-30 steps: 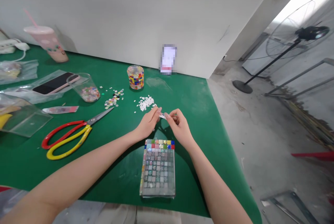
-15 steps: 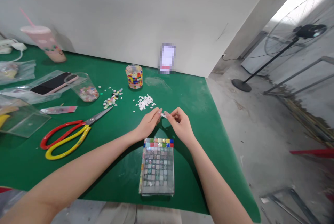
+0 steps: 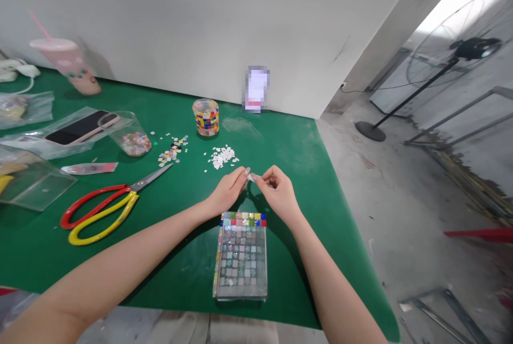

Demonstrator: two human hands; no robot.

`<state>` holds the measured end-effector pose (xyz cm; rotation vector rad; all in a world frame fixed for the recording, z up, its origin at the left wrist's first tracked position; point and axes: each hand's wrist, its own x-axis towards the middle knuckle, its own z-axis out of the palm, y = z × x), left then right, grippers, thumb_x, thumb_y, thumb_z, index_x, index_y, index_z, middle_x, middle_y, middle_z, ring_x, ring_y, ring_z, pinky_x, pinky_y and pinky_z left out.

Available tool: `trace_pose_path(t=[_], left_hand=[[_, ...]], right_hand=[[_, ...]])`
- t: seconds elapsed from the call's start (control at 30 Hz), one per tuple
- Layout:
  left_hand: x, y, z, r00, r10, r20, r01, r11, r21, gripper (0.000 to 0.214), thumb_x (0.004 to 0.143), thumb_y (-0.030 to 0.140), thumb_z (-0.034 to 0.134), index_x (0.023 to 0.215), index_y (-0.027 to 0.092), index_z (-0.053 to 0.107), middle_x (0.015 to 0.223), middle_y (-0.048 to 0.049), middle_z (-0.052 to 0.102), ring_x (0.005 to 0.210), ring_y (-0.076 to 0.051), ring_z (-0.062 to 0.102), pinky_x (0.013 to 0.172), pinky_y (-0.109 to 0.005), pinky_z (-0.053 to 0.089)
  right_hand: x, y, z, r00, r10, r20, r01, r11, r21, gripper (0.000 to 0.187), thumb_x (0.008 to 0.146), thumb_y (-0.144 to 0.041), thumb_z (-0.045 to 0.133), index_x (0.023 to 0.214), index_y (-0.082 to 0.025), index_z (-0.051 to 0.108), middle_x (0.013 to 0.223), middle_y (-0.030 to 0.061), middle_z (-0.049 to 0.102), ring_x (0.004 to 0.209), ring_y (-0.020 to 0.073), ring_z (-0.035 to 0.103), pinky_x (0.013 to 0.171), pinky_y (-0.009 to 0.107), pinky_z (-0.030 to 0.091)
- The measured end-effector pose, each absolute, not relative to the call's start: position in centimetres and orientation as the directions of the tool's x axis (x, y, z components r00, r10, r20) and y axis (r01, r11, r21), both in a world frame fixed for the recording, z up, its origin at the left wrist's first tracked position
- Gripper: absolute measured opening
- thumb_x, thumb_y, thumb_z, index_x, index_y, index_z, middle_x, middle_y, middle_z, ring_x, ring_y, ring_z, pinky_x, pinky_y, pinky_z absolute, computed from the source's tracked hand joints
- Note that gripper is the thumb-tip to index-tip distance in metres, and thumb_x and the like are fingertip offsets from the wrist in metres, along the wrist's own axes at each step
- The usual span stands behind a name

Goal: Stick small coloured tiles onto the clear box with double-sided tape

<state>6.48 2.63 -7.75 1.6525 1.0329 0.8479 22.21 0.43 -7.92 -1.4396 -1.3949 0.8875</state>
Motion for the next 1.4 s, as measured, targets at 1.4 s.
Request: trace_pose_path(t=[1.4], left_hand=[[6.25, 3.03, -7.19, 0.453, 0.892, 0.003, 0.085, -0.046, 0.995, 0.035, 0.092, 0.046, 0.046, 0.068, 0.021, 0.043, 0.046, 0.0089, 0.045, 0.039, -0.008, 0.037, 0.043, -0.022, 0.029]], right_hand=[[21.92, 0.23, -7.84, 0.068, 0.990, 0.121, 0.368, 0.088, -0.926, 0.032, 0.081, -0.047, 0.058, 0.064, -0.021, 0.054, 0.055, -0.0029, 0.053, 0.049, 0.0121, 0.043, 0.050, 0.026, 0.033]])
